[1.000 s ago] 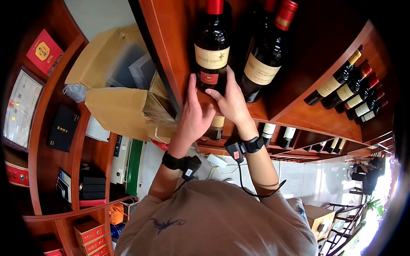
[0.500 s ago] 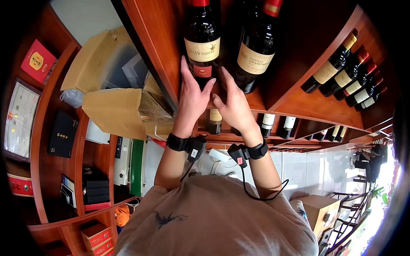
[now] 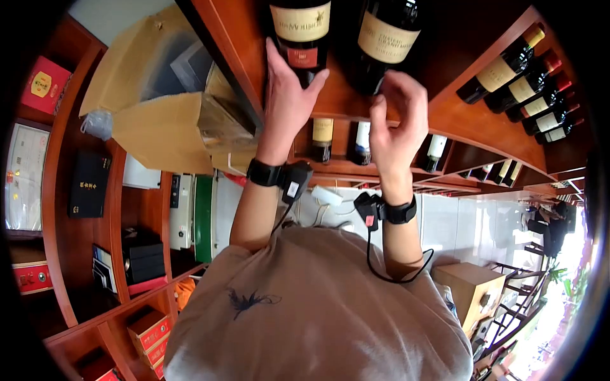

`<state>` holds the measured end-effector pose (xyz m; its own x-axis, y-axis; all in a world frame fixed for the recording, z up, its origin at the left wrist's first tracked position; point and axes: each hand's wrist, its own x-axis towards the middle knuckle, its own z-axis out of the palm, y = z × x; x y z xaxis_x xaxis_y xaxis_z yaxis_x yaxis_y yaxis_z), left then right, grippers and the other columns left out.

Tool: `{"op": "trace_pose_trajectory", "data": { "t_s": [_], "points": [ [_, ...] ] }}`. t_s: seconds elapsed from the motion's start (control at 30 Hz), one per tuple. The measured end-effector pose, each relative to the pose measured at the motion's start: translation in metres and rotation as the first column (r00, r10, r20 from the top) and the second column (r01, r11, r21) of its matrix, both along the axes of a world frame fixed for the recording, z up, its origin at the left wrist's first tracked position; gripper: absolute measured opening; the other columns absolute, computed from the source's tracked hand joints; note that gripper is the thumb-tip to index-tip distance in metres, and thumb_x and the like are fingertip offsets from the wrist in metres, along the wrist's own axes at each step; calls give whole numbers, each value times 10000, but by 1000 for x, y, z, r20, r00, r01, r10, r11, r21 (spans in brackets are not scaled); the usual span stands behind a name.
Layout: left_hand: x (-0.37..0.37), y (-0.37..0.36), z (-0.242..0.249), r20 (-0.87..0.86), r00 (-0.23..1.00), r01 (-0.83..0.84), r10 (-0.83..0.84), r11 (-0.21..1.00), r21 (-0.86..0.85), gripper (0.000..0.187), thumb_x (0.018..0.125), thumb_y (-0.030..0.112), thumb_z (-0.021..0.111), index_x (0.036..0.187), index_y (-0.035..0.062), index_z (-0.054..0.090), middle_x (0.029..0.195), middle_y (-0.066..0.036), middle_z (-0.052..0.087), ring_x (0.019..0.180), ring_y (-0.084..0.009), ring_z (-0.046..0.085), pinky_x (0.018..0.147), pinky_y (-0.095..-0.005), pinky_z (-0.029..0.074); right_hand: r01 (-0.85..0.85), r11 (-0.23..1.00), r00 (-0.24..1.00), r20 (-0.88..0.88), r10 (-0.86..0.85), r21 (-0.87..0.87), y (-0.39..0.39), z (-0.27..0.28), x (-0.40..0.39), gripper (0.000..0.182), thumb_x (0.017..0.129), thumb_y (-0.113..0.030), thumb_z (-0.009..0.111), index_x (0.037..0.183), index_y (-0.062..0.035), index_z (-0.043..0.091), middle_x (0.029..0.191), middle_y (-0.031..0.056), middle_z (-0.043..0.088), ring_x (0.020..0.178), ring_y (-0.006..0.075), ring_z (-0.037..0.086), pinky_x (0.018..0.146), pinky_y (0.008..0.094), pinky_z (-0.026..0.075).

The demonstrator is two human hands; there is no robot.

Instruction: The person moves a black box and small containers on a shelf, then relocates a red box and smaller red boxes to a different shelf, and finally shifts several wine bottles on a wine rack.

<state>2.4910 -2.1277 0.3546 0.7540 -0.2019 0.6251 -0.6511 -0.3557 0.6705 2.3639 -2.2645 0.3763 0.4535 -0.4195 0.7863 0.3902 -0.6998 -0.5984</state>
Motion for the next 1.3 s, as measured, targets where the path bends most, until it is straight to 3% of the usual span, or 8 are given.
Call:
{"op": "trace_pose_trajectory", "data": {
  "t_s": [0.07, 0.17, 0.3, 0.4, 0.57, 0.87, 1.17, 1.3],
  "points": [
    [1, 2, 1, -79, 997, 20, -15, 998, 59, 1074, 897, 276, 806, 1587, -108, 79, 1514, -393, 384, 1390, -496, 467, 1144, -484, 422, 51, 982, 999, -4, -53, -182, -7, -1, 1, 598, 837, 60, 686, 1401, 17, 494, 1392, 241, 535, 1287, 392, 555, 1082, 442, 474],
    [-3, 0, 1, -22, 999, -35, 37, 994, 102, 1027, 916, 282, 783, 1585, -100, 104, 1486, -377, 412, 1355, -502, 490, 1109, -501, 445, 61, 986, 980, -176, -89, -158, -4, -12, 4, 896, 868, -24, 719, 1583, 66, 186, 1534, 354, 354, 1431, 486, 394, 1195, 491, 358],
    [-4, 2, 0, -23, 999, -41, 44, 991, 127, 998, 928, 273, 771, 1582, -99, 116, 1476, -379, 416, 1341, -513, 494, 1092, -509, 452, 62, 992, 955, -281, -91, -109, -16, -24, 19, 968, 909, -130, 751, 1591, 106, 106, 1559, 406, 323, 1453, 517, 378, 1198, 463, 367],
    [-3, 3, 0, -39, 999, -12, 17, 993, 118, 989, 937, 273, 764, 1582, -99, 112, 1485, -385, 404, 1350, -517, 483, 1100, -514, 448, -25, 996, 929, -366, 53, 81, -28, -12, 29, 990, 912, -153, 768, 1587, 114, 94, 1471, 400, 456, 1388, 488, 488, 1149, 451, 430],
    [-4, 3, 2, -45, 999, -19, 25, 993, 117, 991, 942, 277, 762, 1580, -100, 104, 1512, -396, 374, 1366, -520, 473, 1113, -512, 442, -69, 995, 915, -392, 89, 65, -37, -7, 39, 885, 856, -201, 866, 1467, 94, 297, 1273, 313, 655, 1187, 419, 669, 989, 441, 546],
    [-2, 3, 1, -46, 999, -10, 16, 992, 122, 997, 939, 276, 769, 1578, -103, 104, 1512, -402, 369, 1366, -522, 476, 1117, -511, 443, -43, 996, 911, -407, 71, 76, -33, -3, 37, 869, 852, -210, 875, 1465, 69, 327, 1241, 300, 678, 1158, 414, 687, 962, 439, 559],
    [-2, 3, -2, -36, 999, 7, -4, 996, 91, 1010, 922, 267, 788, 1578, -101, 114, 1513, -398, 373, 1368, -521, 475, 1127, -502, 438, -24, 999, 922, -385, 40, 46, -27, -7, 32, 969, 887, -163, 820, 1568, 70, 171, 1323, 367, 600, 1225, 487, 621, 1016, 476, 529],
    [-1, 3, -2, -46, 999, 13, -9, 996, 90, 1011, 921, 260, 791, 1585, -90, 113, 1539, -371, 373, 1385, -493, 477, 1150, -492, 418, -21, 986, 936, -351, -39, -165, -10, -4, -25, 907, 905, -97, 768, 1593, 59, 199, 1433, 371, 519, 1303, 485, 569, 1063, 467, 502]
  ]
}}
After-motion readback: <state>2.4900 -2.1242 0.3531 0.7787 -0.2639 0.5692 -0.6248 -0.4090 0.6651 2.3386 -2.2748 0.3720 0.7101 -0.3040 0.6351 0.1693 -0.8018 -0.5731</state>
